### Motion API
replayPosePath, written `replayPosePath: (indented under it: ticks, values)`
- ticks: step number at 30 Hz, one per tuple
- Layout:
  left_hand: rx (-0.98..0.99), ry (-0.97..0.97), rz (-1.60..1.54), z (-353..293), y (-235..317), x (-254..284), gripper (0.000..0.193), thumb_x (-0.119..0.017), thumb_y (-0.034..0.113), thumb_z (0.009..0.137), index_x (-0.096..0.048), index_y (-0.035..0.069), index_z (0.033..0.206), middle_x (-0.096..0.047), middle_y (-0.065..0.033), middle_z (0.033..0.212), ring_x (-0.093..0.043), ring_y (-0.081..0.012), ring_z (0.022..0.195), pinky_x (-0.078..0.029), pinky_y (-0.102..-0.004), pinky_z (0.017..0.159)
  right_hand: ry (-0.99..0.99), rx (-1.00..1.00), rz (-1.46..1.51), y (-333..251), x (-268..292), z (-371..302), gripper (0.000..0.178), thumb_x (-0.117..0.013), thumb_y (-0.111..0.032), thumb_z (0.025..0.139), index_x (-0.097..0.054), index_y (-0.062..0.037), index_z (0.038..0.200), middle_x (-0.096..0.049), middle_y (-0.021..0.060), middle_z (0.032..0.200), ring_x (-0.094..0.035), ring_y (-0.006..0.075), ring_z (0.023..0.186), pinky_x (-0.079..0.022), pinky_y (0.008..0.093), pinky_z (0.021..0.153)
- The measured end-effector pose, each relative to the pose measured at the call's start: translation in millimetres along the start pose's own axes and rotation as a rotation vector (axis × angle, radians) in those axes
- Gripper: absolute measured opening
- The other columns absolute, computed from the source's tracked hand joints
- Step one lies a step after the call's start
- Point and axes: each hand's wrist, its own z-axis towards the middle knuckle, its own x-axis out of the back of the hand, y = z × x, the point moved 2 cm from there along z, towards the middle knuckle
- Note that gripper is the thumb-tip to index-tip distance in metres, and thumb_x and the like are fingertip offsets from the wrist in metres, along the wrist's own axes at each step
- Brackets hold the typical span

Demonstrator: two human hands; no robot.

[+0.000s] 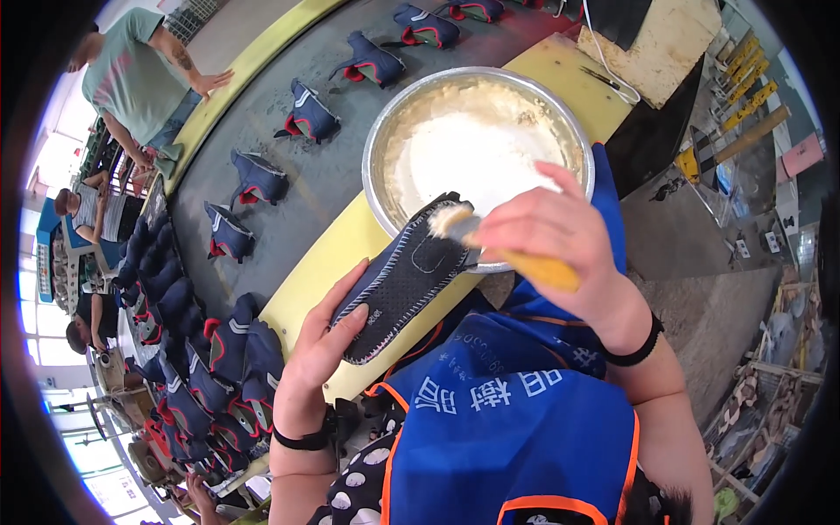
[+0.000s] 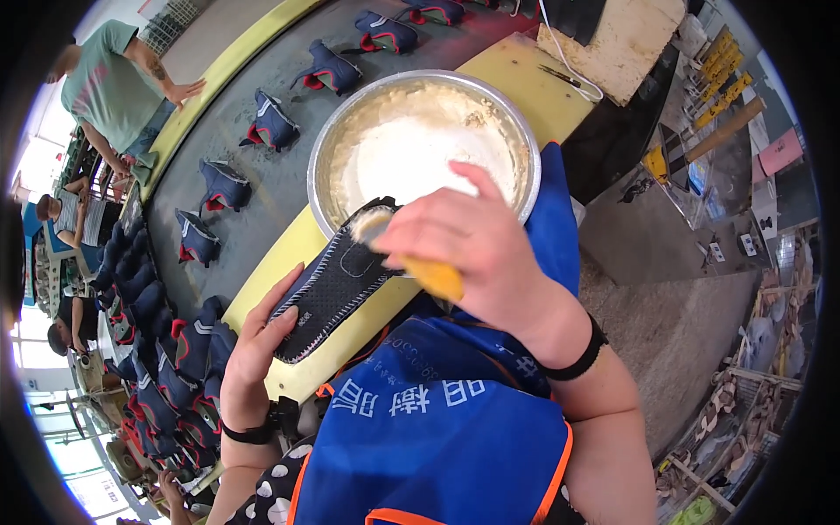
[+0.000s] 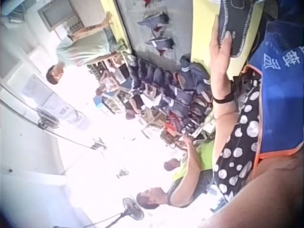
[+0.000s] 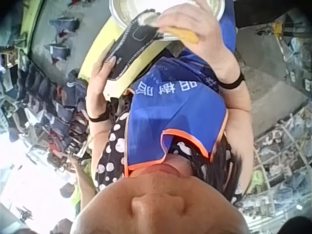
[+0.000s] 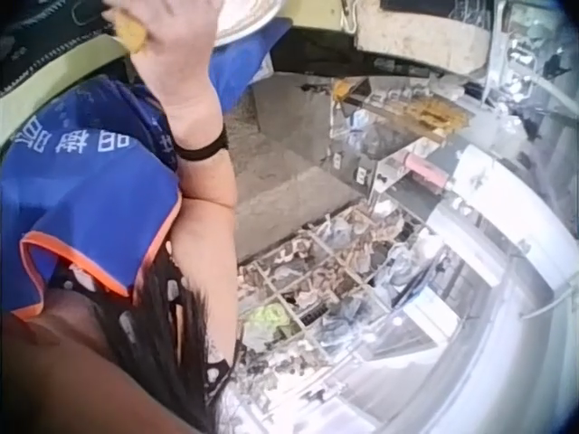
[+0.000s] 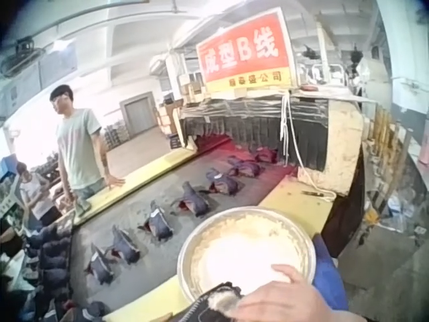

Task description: The worker applies adhesive to the soles of shoes using a brush and then places the prepared shoes onto a conveyor belt for further processing in a manufacturing line.

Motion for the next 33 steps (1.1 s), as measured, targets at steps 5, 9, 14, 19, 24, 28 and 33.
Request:
replayPosePath:
  ticks: [5, 9, 14, 19, 24, 28, 33]
  values:
    - [0.024, -0.016, 0.042, 2, 0, 6, 0.059, -0.056, 0.013, 0.102, -0.041, -0.001, 0.158, -0.058, -0.0133, 0.146, -0.054, -0.0185, 0.132, -0.039, -0.0307, 0.113, -0.07, 0.058, 0.123, 2, -26, 4, 0.015, -0.074, -0.015, 0.085, -0.074, -0.0179, 0.099, -0.071, -0.0037, 0.101, -0.068, 0.0145, 0.099, -0.034, 0.0471, 0.114]
    - [0.026, -0.031, -0.003, 5, -8, 10, 0.064, -0.056, 0.015, 0.1, -0.039, -0.003, 0.158, -0.054, -0.0155, 0.151, -0.052, -0.0208, 0.137, -0.036, -0.0314, 0.116, -0.058, -0.108, -0.003, 31, -30, 8, 0.016, -0.078, -0.015, 0.086, -0.076, -0.0138, 0.101, -0.073, 0.001, 0.098, -0.069, 0.0192, 0.096, -0.039, 0.043, 0.108]
    - [0.067, -0.07, -0.131, 12, -13, 20, 0.067, -0.058, 0.018, 0.098, -0.038, -0.005, 0.158, -0.051, -0.0177, 0.154, -0.05, -0.0234, 0.141, -0.034, -0.0328, 0.119, 0.034, -0.01, 0.068, 37, -19, 9, 0.015, -0.08, -0.012, 0.083, -0.077, -0.0113, 0.097, -0.074, 0.0043, 0.099, -0.069, 0.0227, 0.094, -0.047, 0.0396, 0.094]
    - [0.078, -0.111, -0.148, 15, -9, 25, 0.068, -0.059, 0.019, 0.097, -0.038, -0.005, 0.158, -0.051, -0.0177, 0.154, -0.051, -0.0233, 0.141, -0.035, -0.0325, 0.119, 0.042, 0.094, 0.241, 28, -41, 14, 0.014, -0.076, -0.016, 0.085, -0.073, -0.0099, 0.097, -0.07, 0.006, 0.095, -0.067, 0.0253, 0.088, -0.053, 0.037, 0.077]
    - [0.072, -0.073, -0.11, 11, -14, 19, 0.069, -0.059, 0.018, 0.097, -0.037, -0.004, 0.159, -0.049, -0.0178, 0.156, -0.048, -0.0235, 0.143, -0.032, -0.033, 0.121, 0.091, -0.345, 0.058, 46, -35, 9, 0.014, -0.077, -0.012, 0.087, -0.068, -0.004, 0.093, -0.065, 0.0099, 0.083, -0.065, 0.0286, 0.071, -0.053, 0.0389, 0.066]
    - [-0.01, -0.063, -0.105, 4, -23, 10, 0.063, -0.056, 0.013, 0.101, -0.037, 0.0, 0.16, -0.054, -0.0152, 0.15, -0.052, -0.0213, 0.136, -0.035, -0.0321, 0.117, 0.208, -0.415, 0.209, 40, -35, 3, 0.015, -0.075, -0.011, 0.094, -0.064, -0.0014, 0.09, -0.067, 0.0076, 0.078, -0.064, 0.015, 0.065, -0.051, 0.0294, 0.061]
    - [-0.084, 0.021, -0.055, -7, -35, -3, 0.065, -0.056, 0.012, 0.101, -0.034, 0.0, 0.161, -0.052, -0.0168, 0.152, -0.05, -0.0233, 0.138, -0.034, -0.0341, 0.117, 0.141, -0.53, 0.34, 33, -52, 4, 0.019, -0.073, -0.013, 0.097, -0.061, -0.0011, 0.088, -0.064, 0.0048, 0.069, -0.06, 0.0085, 0.062, -0.047, 0.0264, 0.057]
